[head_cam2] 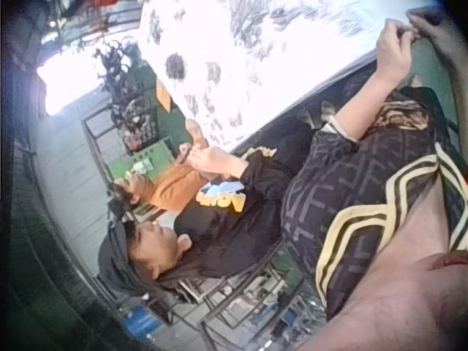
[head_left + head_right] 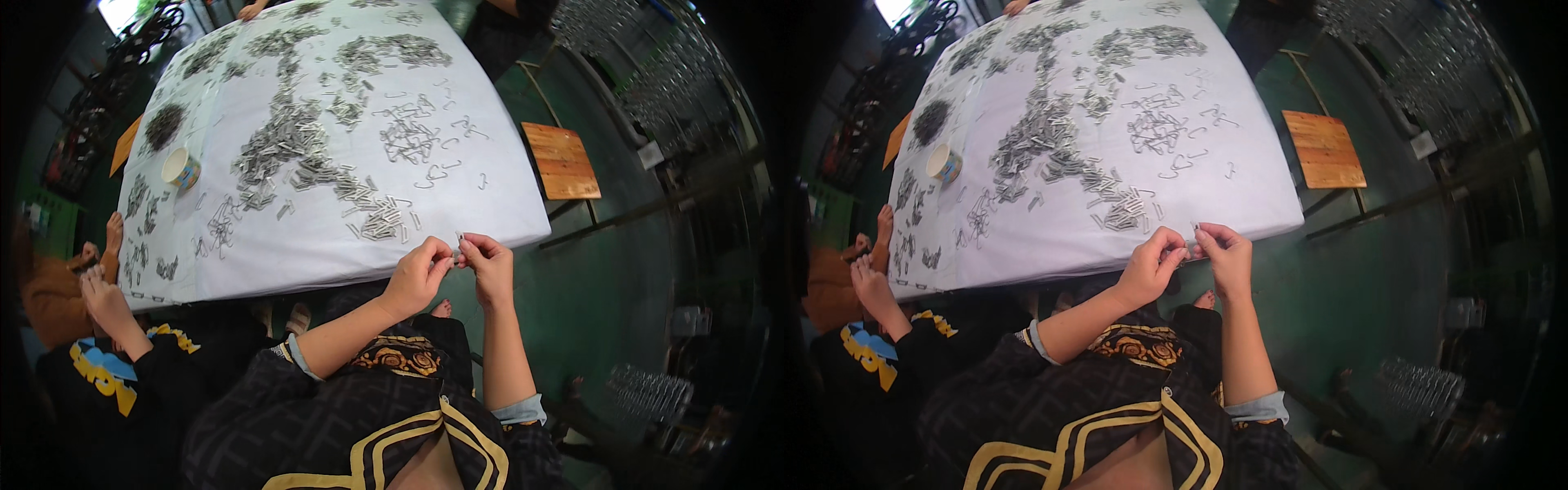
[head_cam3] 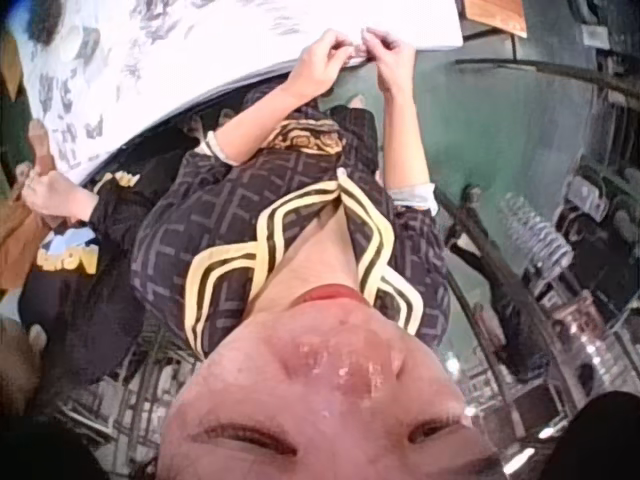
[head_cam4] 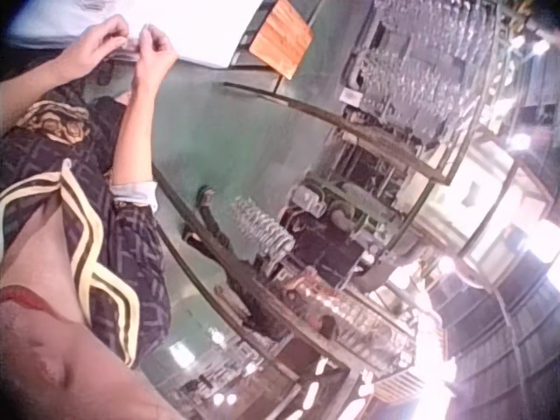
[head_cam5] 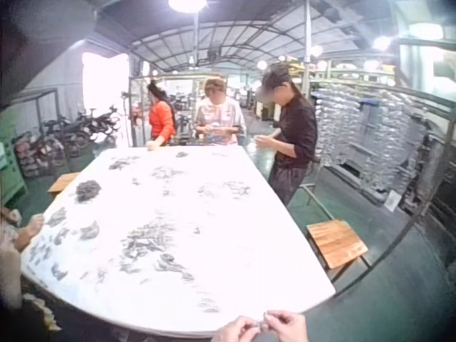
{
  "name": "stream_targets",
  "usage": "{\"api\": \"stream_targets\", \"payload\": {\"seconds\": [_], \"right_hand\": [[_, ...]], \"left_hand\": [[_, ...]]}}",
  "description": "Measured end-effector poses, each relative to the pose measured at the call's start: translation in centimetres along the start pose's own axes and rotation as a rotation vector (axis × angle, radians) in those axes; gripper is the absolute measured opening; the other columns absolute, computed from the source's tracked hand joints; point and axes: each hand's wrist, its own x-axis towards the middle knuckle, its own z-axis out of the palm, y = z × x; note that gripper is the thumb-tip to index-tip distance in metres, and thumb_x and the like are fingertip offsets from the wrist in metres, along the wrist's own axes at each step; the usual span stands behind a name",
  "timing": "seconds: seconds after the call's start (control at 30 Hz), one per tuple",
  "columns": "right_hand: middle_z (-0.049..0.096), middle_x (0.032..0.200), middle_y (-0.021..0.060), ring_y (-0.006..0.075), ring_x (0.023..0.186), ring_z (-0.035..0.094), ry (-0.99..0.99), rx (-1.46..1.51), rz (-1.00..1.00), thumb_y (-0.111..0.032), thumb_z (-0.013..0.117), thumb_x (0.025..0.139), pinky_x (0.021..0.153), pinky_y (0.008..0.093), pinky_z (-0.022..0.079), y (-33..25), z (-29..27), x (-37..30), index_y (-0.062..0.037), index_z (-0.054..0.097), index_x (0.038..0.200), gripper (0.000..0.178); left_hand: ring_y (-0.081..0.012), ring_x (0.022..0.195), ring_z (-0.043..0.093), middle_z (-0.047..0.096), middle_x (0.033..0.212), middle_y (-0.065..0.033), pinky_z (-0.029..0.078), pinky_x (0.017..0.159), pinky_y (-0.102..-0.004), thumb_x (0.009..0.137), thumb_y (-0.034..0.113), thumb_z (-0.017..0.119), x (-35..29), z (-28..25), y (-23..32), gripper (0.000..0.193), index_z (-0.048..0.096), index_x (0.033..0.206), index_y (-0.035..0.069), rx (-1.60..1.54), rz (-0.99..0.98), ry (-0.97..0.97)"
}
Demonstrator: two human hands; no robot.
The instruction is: The person attaches small metal clips to a circular rack and then strings them together by hand.
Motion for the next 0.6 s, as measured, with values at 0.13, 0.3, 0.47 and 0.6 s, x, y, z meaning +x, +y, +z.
{"api": "stream_targets", "payload": {"seconds": [0.13,0.3,0.47,0.6], "right_hand": [[0.066,0.076,0.0099,0.0128,0.065,0.062,0.062,-0.042,-0.107,-0.006,0.069,0.078,0.061,0.0235,0.05,-0.5,-1.2,-2.7,0.0074,0.064,0.094,0.021],[0.068,0.075,0.0081,0.0105,0.066,0.062,0.16,-0.224,-0.193,-0.01,0.067,0.078,0.061,0.024,0.05,0.4,-2.1,-4.2,0.0032,0.068,0.091,0.018],[0.066,0.072,0.007,0.0103,0.063,0.062,0.172,-0.199,-0.23,-0.005,0.063,0.082,0.058,0.023,0.05,0.5,-2.2,-4.4,0.0055,0.065,0.088,0.013],[0.065,0.074,0.007,0.011,0.066,0.062,0.235,-0.224,-0.288,-0.005,0.064,0.079,0.06,0.0244,0.049,0.9,-1.9,-4.9,0.0042,0.066,0.087,0.012]], "left_hand": [[-0.015,0.068,0.058,0.06,0.078,-0.0101,0.045,0.061,-0.0264,0.088,0.007,0.054,0.2,1.7,0.1,0.01,0.049,0.093,0.0,-0.009,0.016,-0.065],[-0.017,0.064,0.056,0.058,0.073,-0.0114,0.044,0.059,-0.0291,0.087,0.008,0.054,0.2,2.6,0.1,0.007,0.052,0.088,0.001,0.029,0.058,-0.125],[-0.0127,0.065,0.054,0.058,0.072,-0.0095,0.043,0.059,-0.0263,0.088,0.004,0.053,0.3,3.0,-0.4,0.007,0.048,0.087,-0.001,0.017,0.077,-0.179],[-0.0118,0.064,0.051,0.055,0.07,-0.0073,0.043,0.059,-0.0264,0.088,0.004,0.053,0.1,3.1,-0.8,0.008,0.048,0.087,-0.001,0.029,0.064,-0.239]]}}
